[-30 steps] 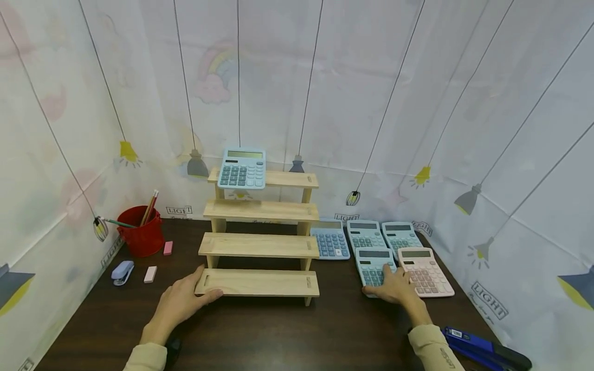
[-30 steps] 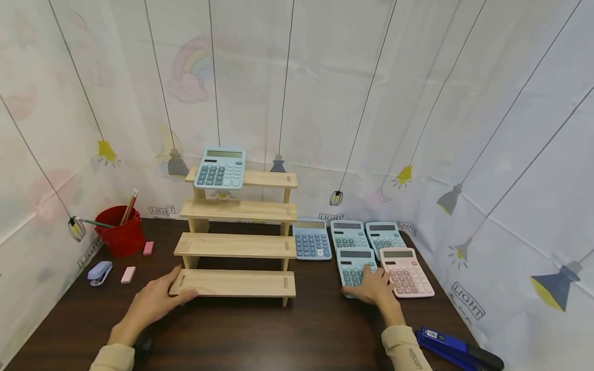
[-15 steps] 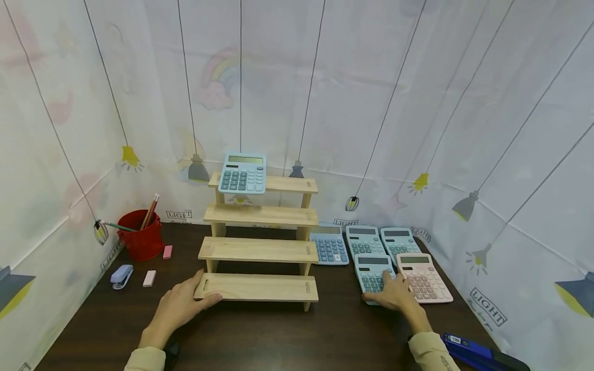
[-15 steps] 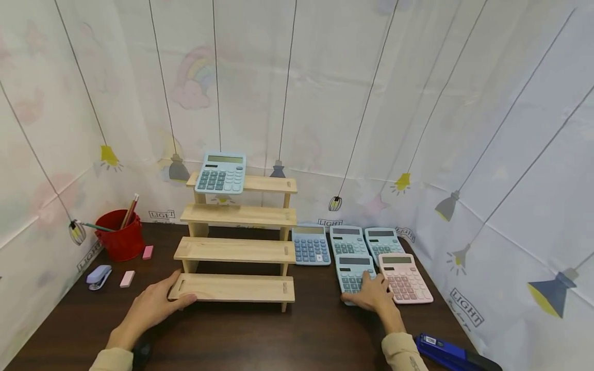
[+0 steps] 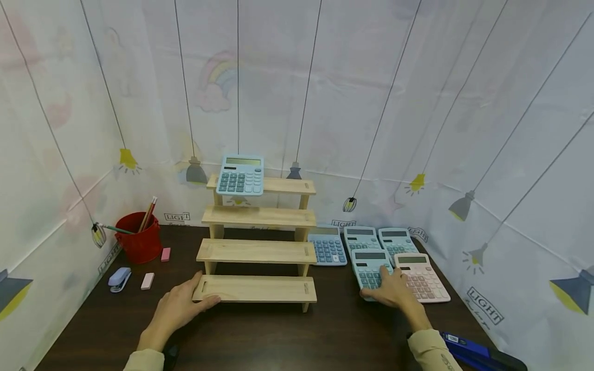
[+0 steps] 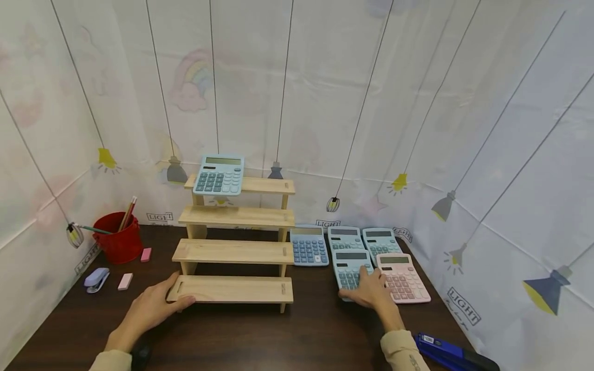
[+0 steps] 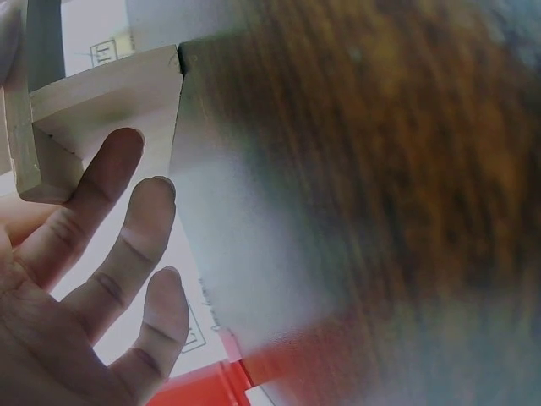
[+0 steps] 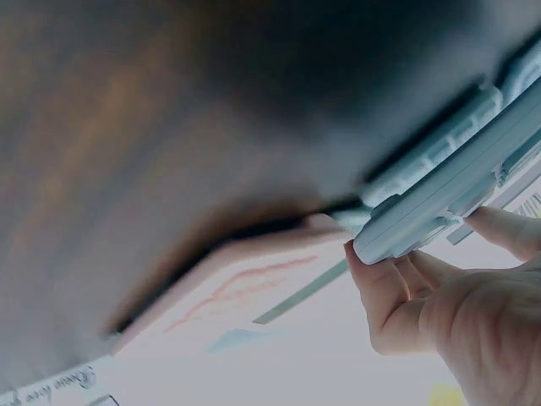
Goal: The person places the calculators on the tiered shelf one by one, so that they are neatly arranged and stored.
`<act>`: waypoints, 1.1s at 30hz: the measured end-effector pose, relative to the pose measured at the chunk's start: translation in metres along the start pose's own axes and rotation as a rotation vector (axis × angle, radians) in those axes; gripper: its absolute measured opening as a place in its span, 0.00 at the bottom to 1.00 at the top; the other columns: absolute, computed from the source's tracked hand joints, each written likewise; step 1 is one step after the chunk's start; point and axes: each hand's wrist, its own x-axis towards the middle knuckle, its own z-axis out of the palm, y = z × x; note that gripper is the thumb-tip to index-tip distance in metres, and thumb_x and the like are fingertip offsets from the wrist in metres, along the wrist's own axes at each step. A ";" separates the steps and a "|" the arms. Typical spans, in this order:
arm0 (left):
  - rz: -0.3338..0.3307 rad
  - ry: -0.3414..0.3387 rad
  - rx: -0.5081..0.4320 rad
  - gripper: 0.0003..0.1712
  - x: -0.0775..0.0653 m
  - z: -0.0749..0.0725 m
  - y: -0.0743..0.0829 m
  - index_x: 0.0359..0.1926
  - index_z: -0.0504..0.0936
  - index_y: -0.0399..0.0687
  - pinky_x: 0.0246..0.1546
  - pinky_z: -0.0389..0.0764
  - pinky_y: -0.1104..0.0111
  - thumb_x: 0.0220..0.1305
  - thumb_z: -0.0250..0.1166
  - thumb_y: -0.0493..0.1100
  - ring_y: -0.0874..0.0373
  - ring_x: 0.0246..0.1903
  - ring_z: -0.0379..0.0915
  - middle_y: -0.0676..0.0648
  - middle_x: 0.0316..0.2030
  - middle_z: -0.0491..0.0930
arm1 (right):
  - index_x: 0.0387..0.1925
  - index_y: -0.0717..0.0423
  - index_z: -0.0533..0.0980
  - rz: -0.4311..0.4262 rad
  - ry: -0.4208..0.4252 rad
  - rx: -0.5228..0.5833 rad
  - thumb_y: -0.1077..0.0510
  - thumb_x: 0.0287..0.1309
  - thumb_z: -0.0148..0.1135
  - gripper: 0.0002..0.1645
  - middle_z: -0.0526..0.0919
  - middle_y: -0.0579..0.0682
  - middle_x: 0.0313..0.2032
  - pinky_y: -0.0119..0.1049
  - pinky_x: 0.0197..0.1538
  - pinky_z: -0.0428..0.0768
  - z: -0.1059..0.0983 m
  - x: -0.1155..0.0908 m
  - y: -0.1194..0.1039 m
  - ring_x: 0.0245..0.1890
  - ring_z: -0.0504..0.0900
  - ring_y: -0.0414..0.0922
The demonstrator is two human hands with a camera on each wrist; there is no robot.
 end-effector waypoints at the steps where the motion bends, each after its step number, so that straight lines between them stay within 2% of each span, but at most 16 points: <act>1: 0.001 0.000 0.000 0.65 0.000 0.000 0.000 0.75 0.62 0.37 0.55 0.73 0.36 0.52 0.59 0.83 0.31 0.63 0.72 0.29 0.67 0.72 | 0.71 0.75 0.57 -0.006 0.010 -0.011 0.28 0.48 0.69 0.68 0.57 0.87 0.62 0.76 0.57 0.67 -0.003 0.000 -0.002 0.61 0.59 0.84; 12: -0.010 -0.005 0.013 0.65 0.004 0.001 0.000 0.75 0.61 0.37 0.56 0.72 0.35 0.52 0.59 0.83 0.31 0.63 0.72 0.29 0.67 0.71 | 0.73 0.72 0.54 -0.012 0.007 -0.019 0.25 0.49 0.65 0.69 0.55 0.87 0.64 0.78 0.55 0.68 -0.037 0.016 -0.023 0.64 0.56 0.84; 16: -0.015 -0.021 0.015 0.66 0.003 0.000 -0.001 0.75 0.61 0.38 0.56 0.72 0.35 0.52 0.58 0.83 0.30 0.63 0.71 0.29 0.67 0.71 | 0.74 0.69 0.54 -0.033 0.023 -0.022 0.25 0.49 0.65 0.68 0.54 0.86 0.65 0.80 0.56 0.66 -0.047 0.021 -0.033 0.65 0.55 0.84; 26: -0.026 -0.016 0.007 0.66 0.000 0.000 -0.001 0.76 0.60 0.39 0.56 0.72 0.35 0.52 0.58 0.84 0.30 0.64 0.71 0.29 0.68 0.70 | 0.75 0.66 0.53 -0.089 0.049 -0.023 0.25 0.50 0.64 0.67 0.52 0.84 0.67 0.79 0.57 0.65 -0.086 0.038 -0.072 0.68 0.54 0.81; 33: -0.018 -0.014 0.004 0.65 0.000 0.001 -0.001 0.75 0.61 0.39 0.56 0.73 0.36 0.52 0.59 0.83 0.31 0.63 0.72 0.29 0.67 0.71 | 0.77 0.64 0.51 -0.124 0.080 -0.007 0.25 0.51 0.63 0.67 0.52 0.81 0.69 0.80 0.61 0.61 -0.098 0.043 -0.094 0.69 0.54 0.79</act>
